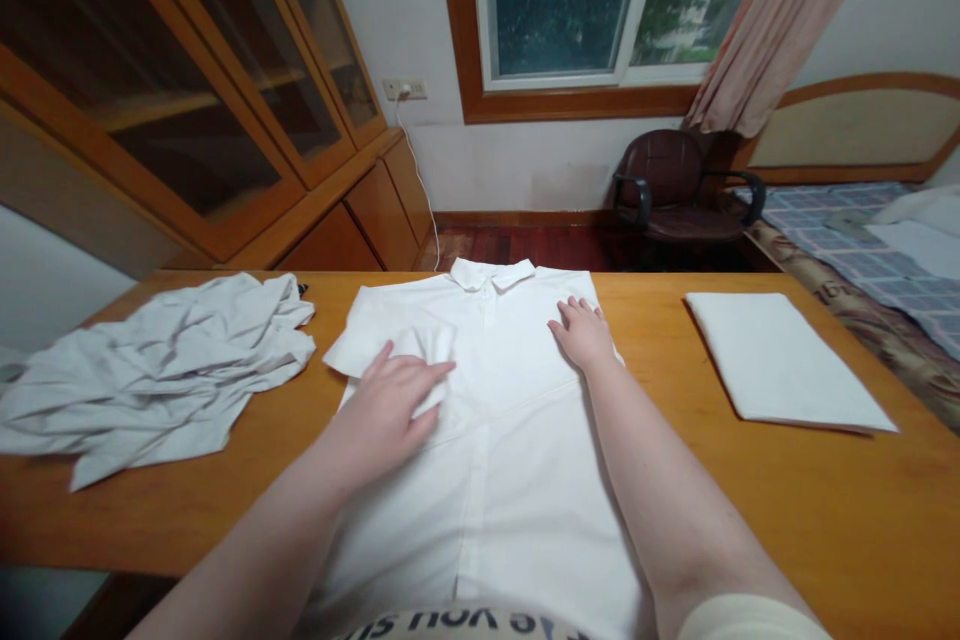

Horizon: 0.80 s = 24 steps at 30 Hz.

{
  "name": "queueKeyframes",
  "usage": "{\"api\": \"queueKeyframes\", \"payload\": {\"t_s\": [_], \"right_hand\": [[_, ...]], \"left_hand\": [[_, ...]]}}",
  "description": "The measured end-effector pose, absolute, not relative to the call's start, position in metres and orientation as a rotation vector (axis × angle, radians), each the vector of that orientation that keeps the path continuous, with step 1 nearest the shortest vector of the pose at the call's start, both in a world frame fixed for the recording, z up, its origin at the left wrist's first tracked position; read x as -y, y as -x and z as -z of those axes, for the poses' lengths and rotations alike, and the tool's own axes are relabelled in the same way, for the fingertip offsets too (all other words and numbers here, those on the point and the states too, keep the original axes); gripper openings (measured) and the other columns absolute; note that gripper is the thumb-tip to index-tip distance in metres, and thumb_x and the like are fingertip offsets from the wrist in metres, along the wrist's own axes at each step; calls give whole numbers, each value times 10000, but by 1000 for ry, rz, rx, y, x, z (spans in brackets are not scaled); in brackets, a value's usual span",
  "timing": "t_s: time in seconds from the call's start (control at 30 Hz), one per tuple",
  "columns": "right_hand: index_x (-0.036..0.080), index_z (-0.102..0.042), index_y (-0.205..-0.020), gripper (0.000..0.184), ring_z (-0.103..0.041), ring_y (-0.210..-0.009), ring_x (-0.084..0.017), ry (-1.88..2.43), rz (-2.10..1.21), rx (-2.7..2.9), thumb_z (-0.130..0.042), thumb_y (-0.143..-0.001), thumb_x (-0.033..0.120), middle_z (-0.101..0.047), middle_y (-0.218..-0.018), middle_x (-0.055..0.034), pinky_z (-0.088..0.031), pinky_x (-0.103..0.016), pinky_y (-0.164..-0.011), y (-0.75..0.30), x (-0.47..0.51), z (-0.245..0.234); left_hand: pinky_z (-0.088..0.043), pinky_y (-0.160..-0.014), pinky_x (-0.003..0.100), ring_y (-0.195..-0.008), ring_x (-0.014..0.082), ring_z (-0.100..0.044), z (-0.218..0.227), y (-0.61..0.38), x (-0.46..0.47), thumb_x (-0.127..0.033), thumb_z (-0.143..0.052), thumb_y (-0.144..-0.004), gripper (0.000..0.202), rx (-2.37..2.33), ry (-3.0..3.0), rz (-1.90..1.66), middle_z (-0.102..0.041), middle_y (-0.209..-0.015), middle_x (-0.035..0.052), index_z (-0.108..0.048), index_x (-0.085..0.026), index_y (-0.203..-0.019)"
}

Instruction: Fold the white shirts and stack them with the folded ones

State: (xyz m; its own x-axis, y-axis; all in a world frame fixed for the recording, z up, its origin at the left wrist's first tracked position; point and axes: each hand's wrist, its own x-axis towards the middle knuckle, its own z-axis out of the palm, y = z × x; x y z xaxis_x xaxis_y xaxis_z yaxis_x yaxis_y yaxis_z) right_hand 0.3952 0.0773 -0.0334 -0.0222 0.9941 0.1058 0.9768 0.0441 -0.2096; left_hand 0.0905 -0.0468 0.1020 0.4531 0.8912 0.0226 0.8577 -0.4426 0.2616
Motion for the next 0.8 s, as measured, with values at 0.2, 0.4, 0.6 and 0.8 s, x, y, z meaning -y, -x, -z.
{"api": "queueKeyframes", "payload": {"t_s": [0.2,0.4,0.6,0.8], "right_hand": [[200,-505,-1321,504,-346,-1326,-263,2020,-86,2072,-395,-902,458,-423,-1435,-83,-251,-454,-1083,-395,-77,35],[189,-521,-1306,496,-352,-1323,-276,1993,-101,2058,-429,-894,448,-436,-1424,-98,-252,-466,-1078,-397,-78,38],[183,-634,-1146,361,-481,-1218,-248,1844,-255,1947,-474,-873,357,-577,-1279,-106,-320,-428,-1054,-390,-73,30],[219,-483,-1324,490,-464,-1237,-236,1297,-685,2090,-482,-885,436,-492,-1363,-112,-366,-416,-1031,-360,-8,-4]], "left_hand": [[-300,-1067,405,-1207,246,-476,-65,-128,26,-456,-503,-843,687,-916,-2412,-77,-521,-1343,66,-263,-259,-1456],[-92,-1135,491,-1416,259,-145,2,-133,6,-522,-461,-863,682,-1041,-2538,-31,-229,-1532,72,-261,-245,-1454],[-86,-1135,501,-1420,248,-126,17,-133,4,-566,-415,-870,700,-1022,-2616,-68,-208,-1537,67,-228,-247,-1465],[-88,-1132,512,-1418,252,-135,17,-134,5,-563,-425,-870,690,-1011,-2610,-86,-244,-1525,87,-266,-227,-1451]]}}
